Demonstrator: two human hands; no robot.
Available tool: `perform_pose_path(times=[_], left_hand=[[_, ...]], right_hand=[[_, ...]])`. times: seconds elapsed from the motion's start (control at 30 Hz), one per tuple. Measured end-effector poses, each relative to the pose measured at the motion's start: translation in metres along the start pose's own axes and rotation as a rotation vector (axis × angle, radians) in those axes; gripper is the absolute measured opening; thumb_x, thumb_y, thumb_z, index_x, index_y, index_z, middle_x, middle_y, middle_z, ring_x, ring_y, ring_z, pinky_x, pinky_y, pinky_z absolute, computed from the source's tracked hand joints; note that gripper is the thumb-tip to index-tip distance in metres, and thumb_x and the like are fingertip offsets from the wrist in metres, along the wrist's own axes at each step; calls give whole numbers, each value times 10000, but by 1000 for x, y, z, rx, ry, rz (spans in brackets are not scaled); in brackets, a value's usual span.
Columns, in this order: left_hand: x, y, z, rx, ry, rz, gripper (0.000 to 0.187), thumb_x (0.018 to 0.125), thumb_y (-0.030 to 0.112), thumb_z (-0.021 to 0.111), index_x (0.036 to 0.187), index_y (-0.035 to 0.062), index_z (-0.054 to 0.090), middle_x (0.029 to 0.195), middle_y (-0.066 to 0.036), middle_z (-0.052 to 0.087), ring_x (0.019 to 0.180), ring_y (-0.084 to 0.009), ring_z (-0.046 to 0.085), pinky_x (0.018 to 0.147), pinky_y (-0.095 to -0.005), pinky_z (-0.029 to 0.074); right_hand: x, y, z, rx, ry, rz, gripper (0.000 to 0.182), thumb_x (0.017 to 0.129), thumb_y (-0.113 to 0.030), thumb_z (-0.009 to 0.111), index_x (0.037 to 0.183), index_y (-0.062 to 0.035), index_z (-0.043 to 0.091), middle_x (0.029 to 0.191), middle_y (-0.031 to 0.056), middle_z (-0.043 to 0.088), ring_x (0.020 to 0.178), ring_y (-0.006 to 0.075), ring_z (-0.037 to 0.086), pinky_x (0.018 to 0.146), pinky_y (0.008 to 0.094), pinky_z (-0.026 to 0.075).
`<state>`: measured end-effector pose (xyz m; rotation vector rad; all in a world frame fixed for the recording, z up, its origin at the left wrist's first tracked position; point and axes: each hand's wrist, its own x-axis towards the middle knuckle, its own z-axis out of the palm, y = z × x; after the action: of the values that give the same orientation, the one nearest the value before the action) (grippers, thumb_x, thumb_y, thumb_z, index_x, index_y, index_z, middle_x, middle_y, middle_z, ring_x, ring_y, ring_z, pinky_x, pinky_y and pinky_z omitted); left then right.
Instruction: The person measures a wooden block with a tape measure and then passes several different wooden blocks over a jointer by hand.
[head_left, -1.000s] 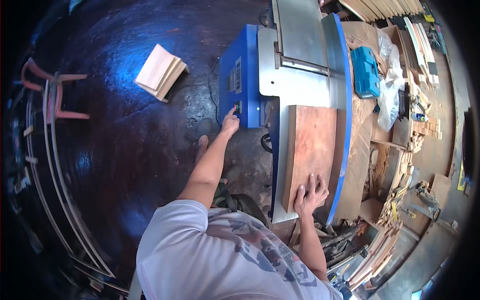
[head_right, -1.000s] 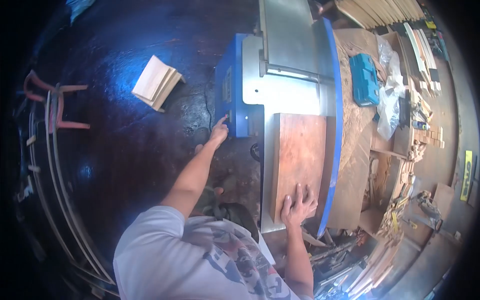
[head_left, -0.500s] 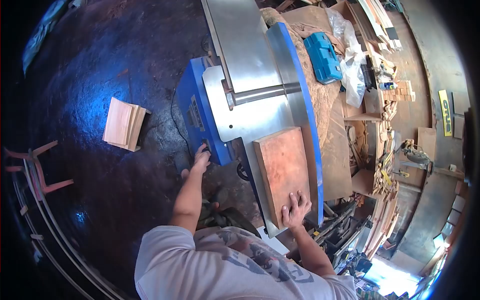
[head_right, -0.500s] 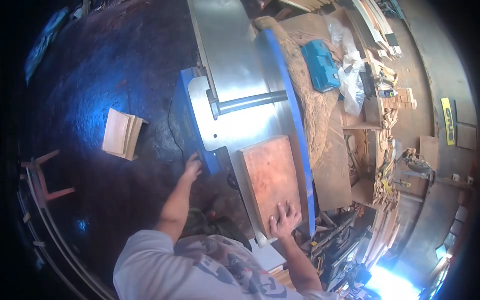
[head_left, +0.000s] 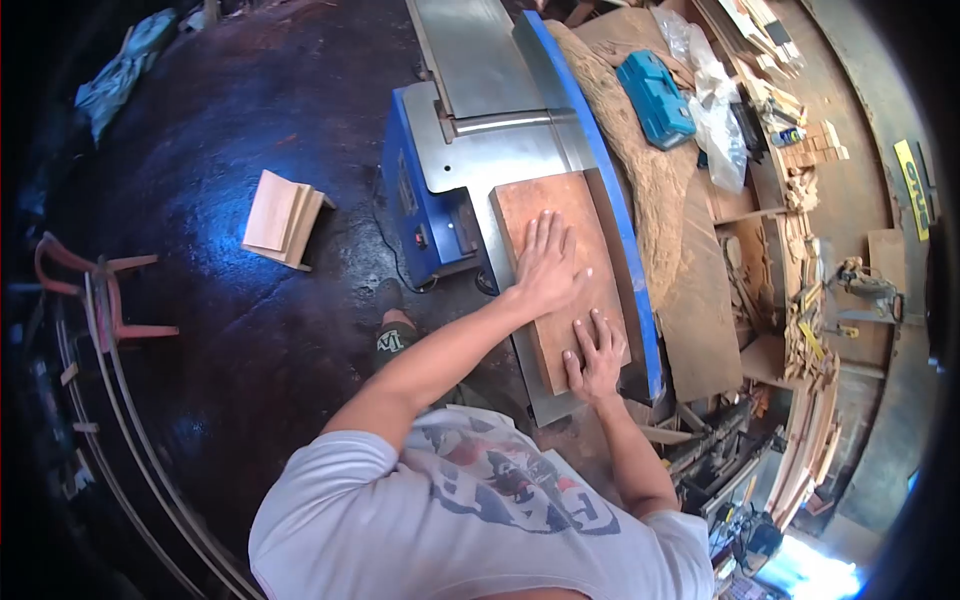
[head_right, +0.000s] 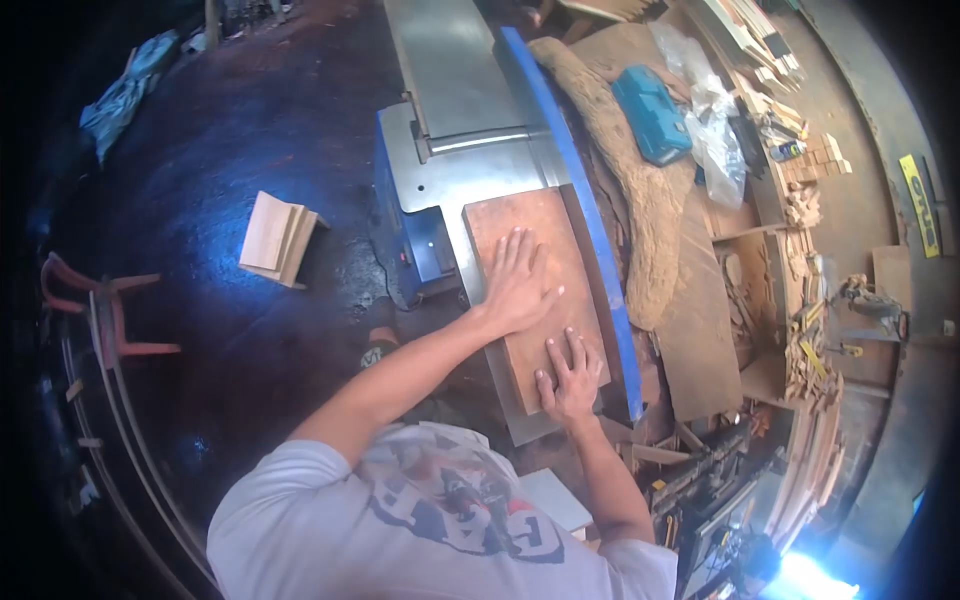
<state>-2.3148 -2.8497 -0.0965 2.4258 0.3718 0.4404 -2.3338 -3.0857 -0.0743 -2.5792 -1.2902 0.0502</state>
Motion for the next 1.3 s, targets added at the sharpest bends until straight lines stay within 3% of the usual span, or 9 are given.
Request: perform_pose_path(times=[0.1, 0.3, 0.4, 0.7, 1.3], left_hand=[[16, 1, 6, 159, -114, -16, 903, 983, 550, 583, 1579, -99, 387, 1686, -341, 251, 1599, -499, 158, 1298, -629, 81], [44, -12, -9, 268, -178, -70, 934, 987, 602, 545, 1606, -74, 368, 1711, -324, 215, 1613, -481, 133, 1301, -622, 82], [62, -24, -11, 306, -190, -96, 960, 986, 638, 510, 1639, -42, 329, 1740, -288, 173, 1632, -451, 74, 1306, -615, 19], [105, -55, -27, 379, -187, -103, 967, 986, 658, 489, 1640, -35, 324, 1732, -292, 194, 1629, -449, 106, 1308, -607, 59], [144, -82, -44, 406, -247, -111, 979, 995, 659, 466, 1653, -44, 285, 1743, -283, 173, 1635, -448, 72, 1310, -611, 26]], right_hand=[[13, 5, 2, -8, 22, -51, 580, 887, -293, 682, 1430, -95, 645, 1576, 237, 476, 1434, 498, 415, 1180, 625, 319], [53, 13, 10, 67, -21, -204, 632, 899, -267, 664, 1450, 32, 578, 1582, 250, 482, 1499, 497, 379, 1246, 639, 257], [75, 11, 11, 95, -13, -222, 616, 915, -252, 649, 1442, 58, 573, 1584, 258, 482, 1497, 500, 385, 1243, 629, 271], [135, 0, 12, 38, -29, -259, 490, 961, -241, 610, 1432, -116, 663, 1598, 197, 492, 1501, 488, 380, 1235, 637, 280], [185, -2, 21, 80, 33, -294, 419, 967, -201, 622, 1362, -86, 704, 1564, 178, 543, 1470, 471, 419, 1190, 627, 313]])
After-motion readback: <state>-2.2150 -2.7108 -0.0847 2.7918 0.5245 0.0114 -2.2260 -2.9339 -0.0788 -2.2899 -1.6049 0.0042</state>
